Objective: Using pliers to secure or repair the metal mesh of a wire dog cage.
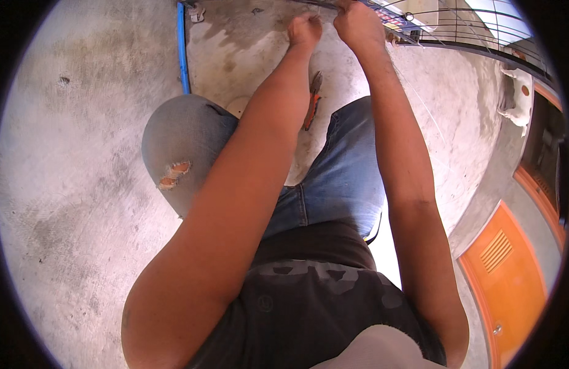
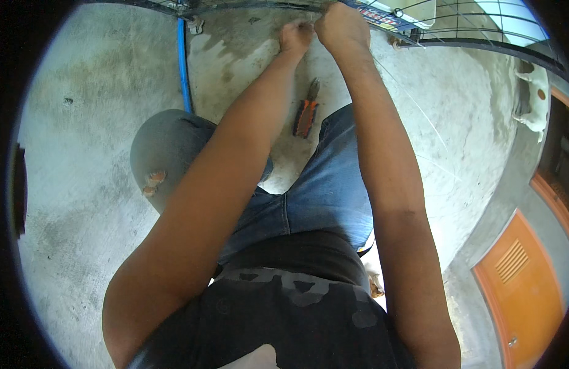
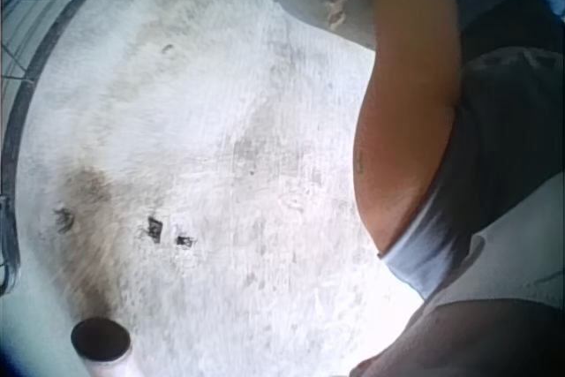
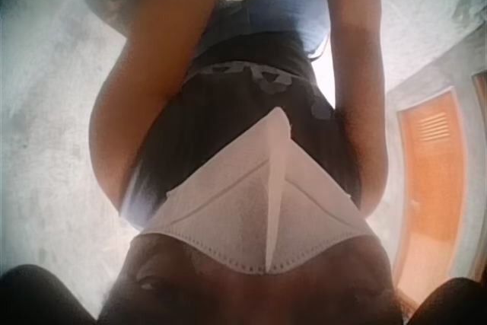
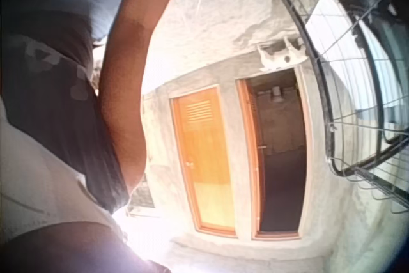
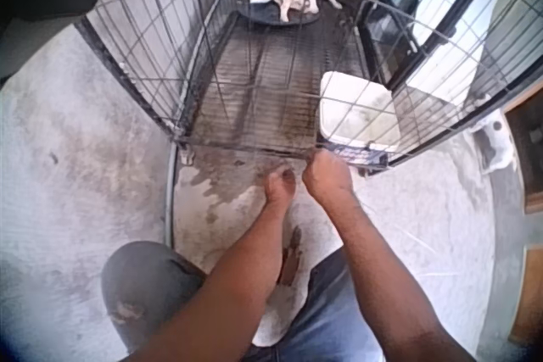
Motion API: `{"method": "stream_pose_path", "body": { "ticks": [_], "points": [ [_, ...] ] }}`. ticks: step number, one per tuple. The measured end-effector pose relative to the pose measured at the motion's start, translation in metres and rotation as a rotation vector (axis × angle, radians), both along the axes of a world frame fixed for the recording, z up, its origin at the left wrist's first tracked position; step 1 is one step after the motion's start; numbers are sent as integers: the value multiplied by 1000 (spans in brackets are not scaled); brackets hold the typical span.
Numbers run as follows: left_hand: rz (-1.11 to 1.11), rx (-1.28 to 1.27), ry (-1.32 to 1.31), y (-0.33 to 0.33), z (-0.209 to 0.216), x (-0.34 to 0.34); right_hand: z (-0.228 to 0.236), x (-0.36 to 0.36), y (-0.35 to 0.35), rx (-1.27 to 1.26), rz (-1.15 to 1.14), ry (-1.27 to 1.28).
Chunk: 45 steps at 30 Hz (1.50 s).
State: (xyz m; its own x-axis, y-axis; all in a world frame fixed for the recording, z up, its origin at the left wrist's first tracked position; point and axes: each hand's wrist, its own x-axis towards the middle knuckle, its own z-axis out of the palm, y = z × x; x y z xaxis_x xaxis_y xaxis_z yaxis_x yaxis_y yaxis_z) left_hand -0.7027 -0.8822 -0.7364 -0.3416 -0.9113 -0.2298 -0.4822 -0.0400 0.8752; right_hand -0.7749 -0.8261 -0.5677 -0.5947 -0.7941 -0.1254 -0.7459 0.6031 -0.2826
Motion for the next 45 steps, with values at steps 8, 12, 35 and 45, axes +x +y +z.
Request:
{"method": "stream_pose_path", "body": {
  "ticks": [8,12,35,45],
  "points": [
    [-95,386,226,-22,32,4,-1,8,7,-108,74,13],
    [-99,762,328,-12,51,0,-19,-12,29,-87,67,17],
    [-307,1092,309,-63,-7,-11,-51,4,52,185,-60,-187],
    [-139,1061,332,-49,15,-7,-79,19,51,42,-139,-317]
  ]
}}
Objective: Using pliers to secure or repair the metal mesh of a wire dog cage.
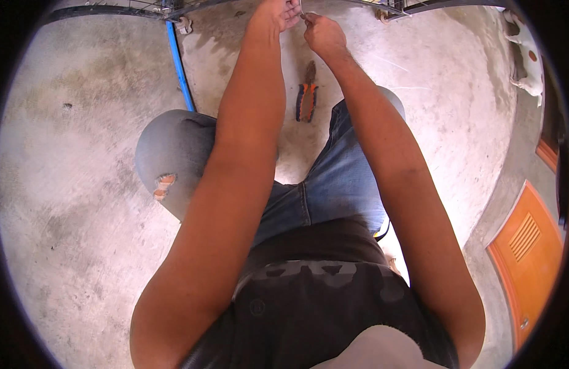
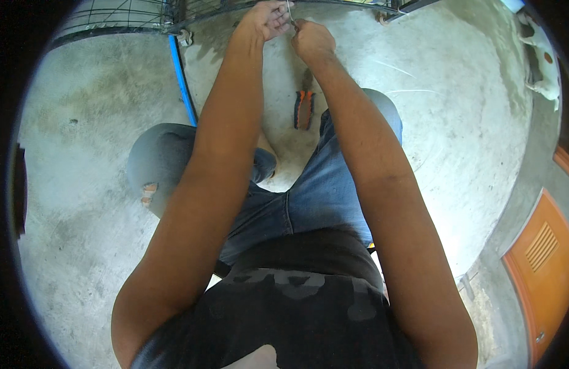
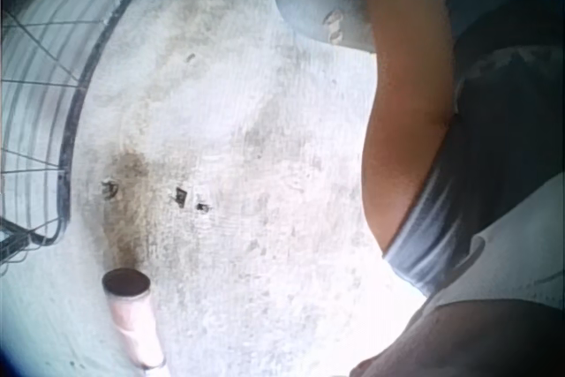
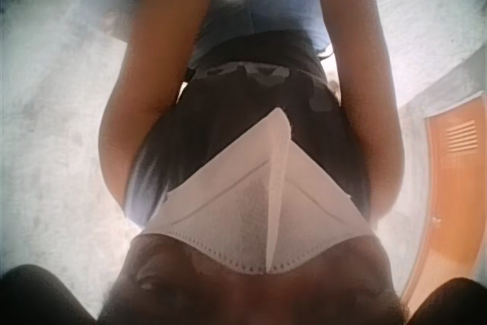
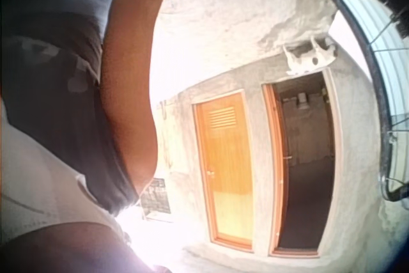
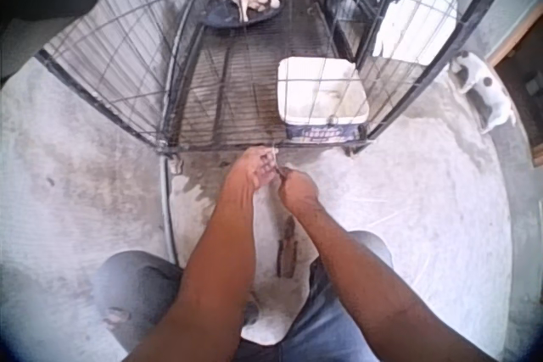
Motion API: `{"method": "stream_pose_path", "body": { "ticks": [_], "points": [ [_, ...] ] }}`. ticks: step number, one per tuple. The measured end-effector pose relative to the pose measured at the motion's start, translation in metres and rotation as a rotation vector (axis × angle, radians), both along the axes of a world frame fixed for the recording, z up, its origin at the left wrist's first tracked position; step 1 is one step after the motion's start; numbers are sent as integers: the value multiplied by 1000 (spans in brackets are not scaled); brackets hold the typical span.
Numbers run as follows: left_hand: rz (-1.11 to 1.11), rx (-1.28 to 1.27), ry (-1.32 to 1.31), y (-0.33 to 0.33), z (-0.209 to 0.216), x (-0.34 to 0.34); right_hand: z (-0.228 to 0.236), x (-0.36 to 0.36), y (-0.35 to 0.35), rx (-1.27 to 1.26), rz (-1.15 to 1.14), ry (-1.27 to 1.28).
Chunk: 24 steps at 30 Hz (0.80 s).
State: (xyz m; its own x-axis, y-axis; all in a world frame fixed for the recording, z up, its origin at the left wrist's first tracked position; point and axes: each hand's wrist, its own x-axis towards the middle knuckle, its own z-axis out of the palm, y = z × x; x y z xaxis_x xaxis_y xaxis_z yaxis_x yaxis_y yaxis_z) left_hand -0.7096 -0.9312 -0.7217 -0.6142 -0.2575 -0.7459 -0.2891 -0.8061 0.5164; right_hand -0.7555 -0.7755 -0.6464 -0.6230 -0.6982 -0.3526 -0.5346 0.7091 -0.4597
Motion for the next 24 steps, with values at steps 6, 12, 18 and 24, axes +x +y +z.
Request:
{"method": "stream_pose_path", "body": {
  "ticks": [6,12,18,24],
  "points": [
    [246,44,195,38,1,3,-6,-4,1,-134,-6,-53],
    [157,251,292,35,3,-1,15,-13,4,18,92,8],
    [-75,205,282,-16,5,0,52,-5,-20,93,267,155],
    [-75,270,-91,14,41,-16,101,17,55,-427,51,301]
  ]
}}
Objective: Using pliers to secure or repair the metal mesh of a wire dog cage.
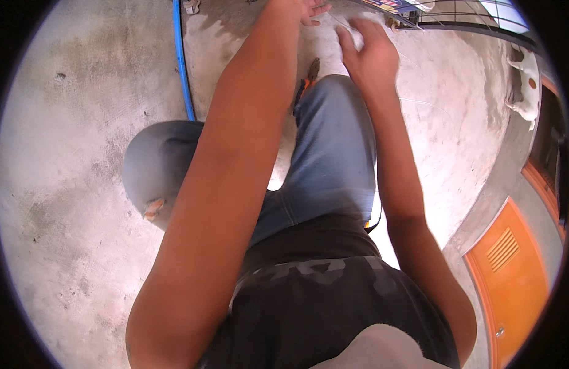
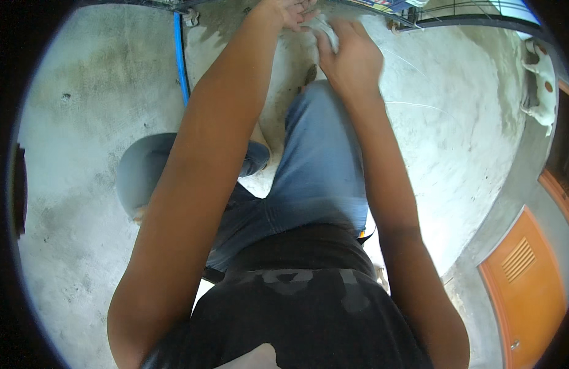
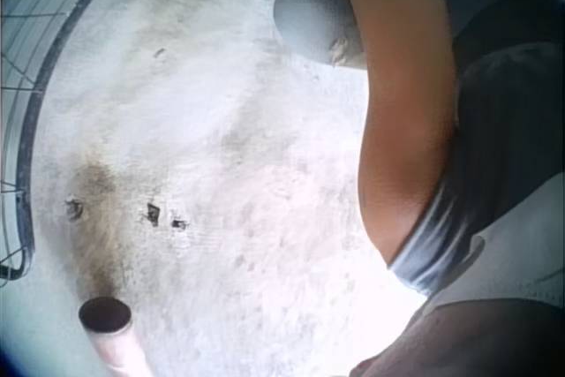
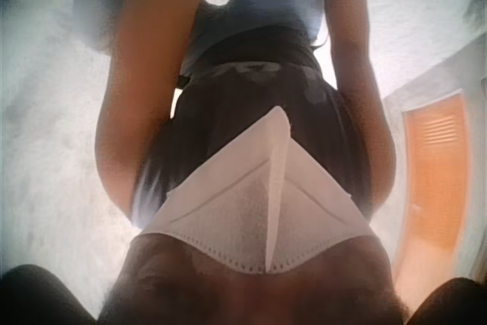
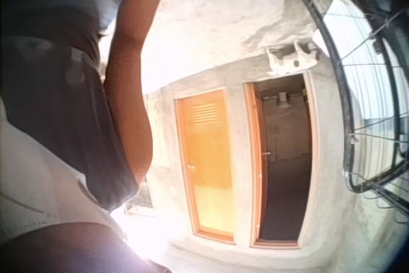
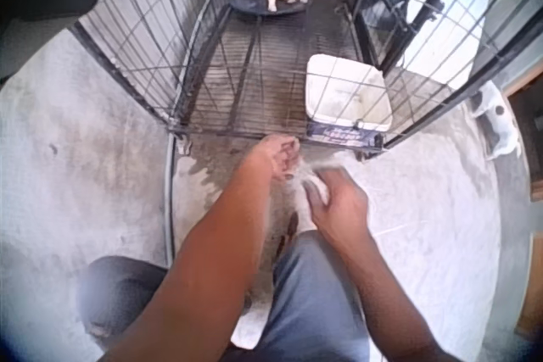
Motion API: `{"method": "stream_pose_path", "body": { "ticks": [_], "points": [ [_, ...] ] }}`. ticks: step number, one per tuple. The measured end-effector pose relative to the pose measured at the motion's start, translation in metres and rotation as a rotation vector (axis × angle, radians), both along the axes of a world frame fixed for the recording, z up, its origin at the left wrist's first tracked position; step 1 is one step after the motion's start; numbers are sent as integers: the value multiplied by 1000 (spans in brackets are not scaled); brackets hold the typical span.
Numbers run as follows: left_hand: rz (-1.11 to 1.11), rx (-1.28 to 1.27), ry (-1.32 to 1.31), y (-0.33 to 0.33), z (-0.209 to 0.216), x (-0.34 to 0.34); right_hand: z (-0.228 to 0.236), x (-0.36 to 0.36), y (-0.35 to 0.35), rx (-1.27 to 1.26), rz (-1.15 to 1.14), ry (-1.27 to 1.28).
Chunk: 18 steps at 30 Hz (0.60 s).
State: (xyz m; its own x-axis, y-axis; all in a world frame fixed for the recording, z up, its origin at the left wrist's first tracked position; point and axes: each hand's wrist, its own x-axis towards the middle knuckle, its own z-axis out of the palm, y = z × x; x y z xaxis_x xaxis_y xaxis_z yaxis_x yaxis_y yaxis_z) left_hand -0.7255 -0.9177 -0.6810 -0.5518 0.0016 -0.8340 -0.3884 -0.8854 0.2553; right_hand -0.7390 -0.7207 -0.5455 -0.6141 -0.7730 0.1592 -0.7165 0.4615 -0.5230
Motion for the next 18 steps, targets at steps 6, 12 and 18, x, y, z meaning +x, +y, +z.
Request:
{"method": "stream_pose_path", "body": {
  "ticks": [6,12,18],
  "points": [
    [93,27,11,13,10,-2,-98,19,73,580,-163,-573],
    [120,-69,-55,9,12,-7,-170,53,40,963,-47,-500],
    [256,41,104,17,5,-7,-189,48,48,876,-69,-537]
  ]
}}
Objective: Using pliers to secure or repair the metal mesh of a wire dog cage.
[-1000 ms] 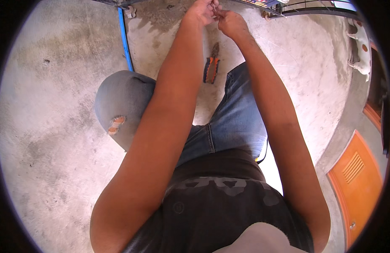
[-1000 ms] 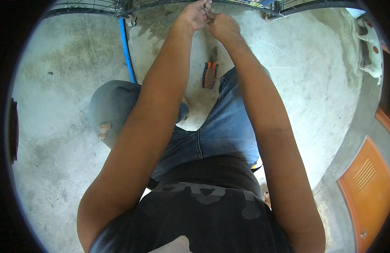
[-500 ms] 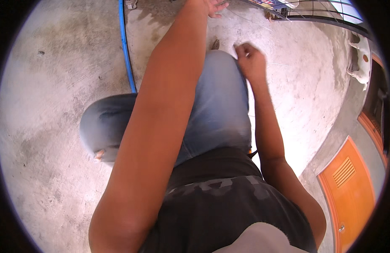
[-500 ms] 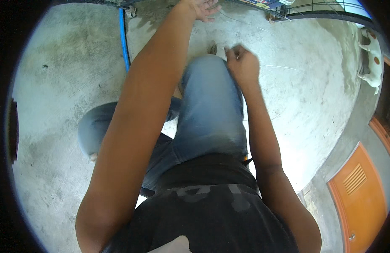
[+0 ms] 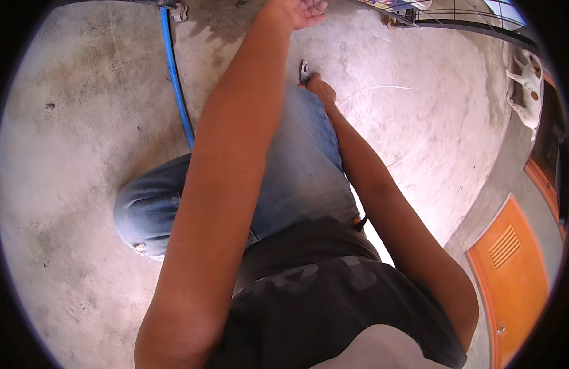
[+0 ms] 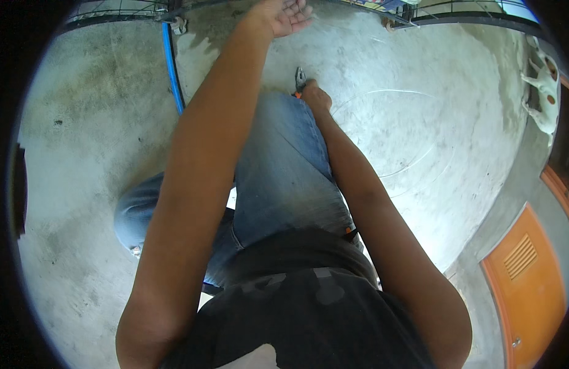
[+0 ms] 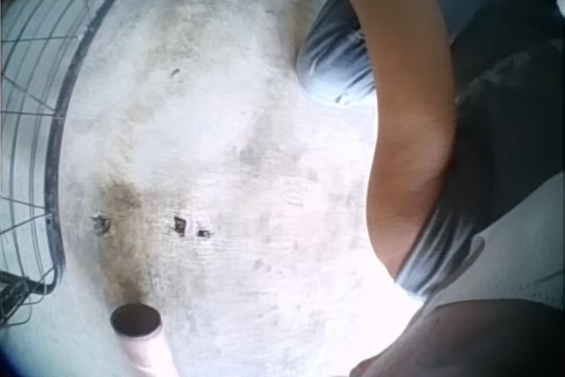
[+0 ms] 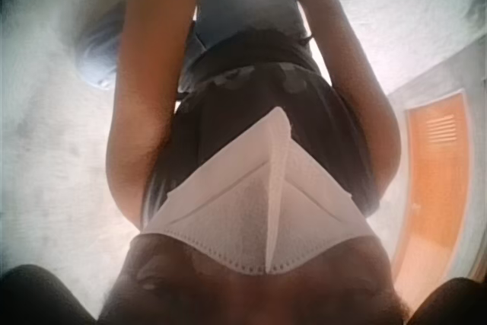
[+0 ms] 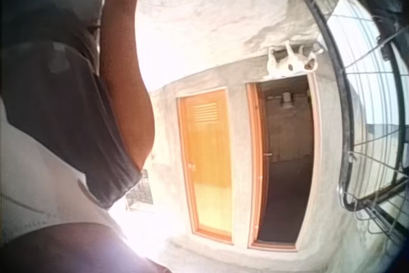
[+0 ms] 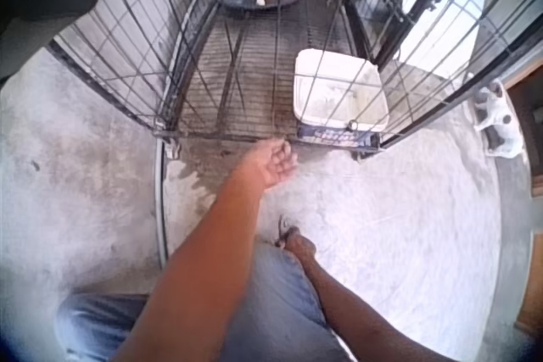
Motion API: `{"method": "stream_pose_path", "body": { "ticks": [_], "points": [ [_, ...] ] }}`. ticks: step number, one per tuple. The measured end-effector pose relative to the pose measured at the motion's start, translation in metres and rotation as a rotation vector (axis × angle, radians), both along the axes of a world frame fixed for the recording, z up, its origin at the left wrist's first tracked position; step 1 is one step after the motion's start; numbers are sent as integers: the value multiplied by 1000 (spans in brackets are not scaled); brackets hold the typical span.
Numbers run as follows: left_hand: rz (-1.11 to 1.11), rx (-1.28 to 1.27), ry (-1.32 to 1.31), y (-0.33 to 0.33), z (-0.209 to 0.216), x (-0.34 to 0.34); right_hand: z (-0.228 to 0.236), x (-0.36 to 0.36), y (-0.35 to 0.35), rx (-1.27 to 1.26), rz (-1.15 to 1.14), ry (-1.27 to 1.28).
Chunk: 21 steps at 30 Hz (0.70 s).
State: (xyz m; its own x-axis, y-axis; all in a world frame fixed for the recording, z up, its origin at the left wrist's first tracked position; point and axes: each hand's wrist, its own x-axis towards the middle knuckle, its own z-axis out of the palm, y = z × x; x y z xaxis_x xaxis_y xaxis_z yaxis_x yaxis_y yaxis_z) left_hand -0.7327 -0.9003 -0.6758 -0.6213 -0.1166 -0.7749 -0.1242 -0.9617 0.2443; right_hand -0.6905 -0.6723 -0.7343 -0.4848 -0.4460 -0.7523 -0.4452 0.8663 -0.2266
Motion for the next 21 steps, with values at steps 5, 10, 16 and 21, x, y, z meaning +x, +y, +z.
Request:
{"method": "stream_pose_path", "body": {
  "ticks": [5,10,16,21],
  "points": [
    [103,-2,-2,-11,-13,26,24,9,15,-33,-45,29],
    [124,-14,48,-14,-16,21,0,11,38,-233,3,89],
    [50,-20,2,-18,-23,35,7,8,21,-112,26,-66],
    [135,-40,5,-11,-17,24,-8,4,37,-368,-102,-94]
  ]
}}
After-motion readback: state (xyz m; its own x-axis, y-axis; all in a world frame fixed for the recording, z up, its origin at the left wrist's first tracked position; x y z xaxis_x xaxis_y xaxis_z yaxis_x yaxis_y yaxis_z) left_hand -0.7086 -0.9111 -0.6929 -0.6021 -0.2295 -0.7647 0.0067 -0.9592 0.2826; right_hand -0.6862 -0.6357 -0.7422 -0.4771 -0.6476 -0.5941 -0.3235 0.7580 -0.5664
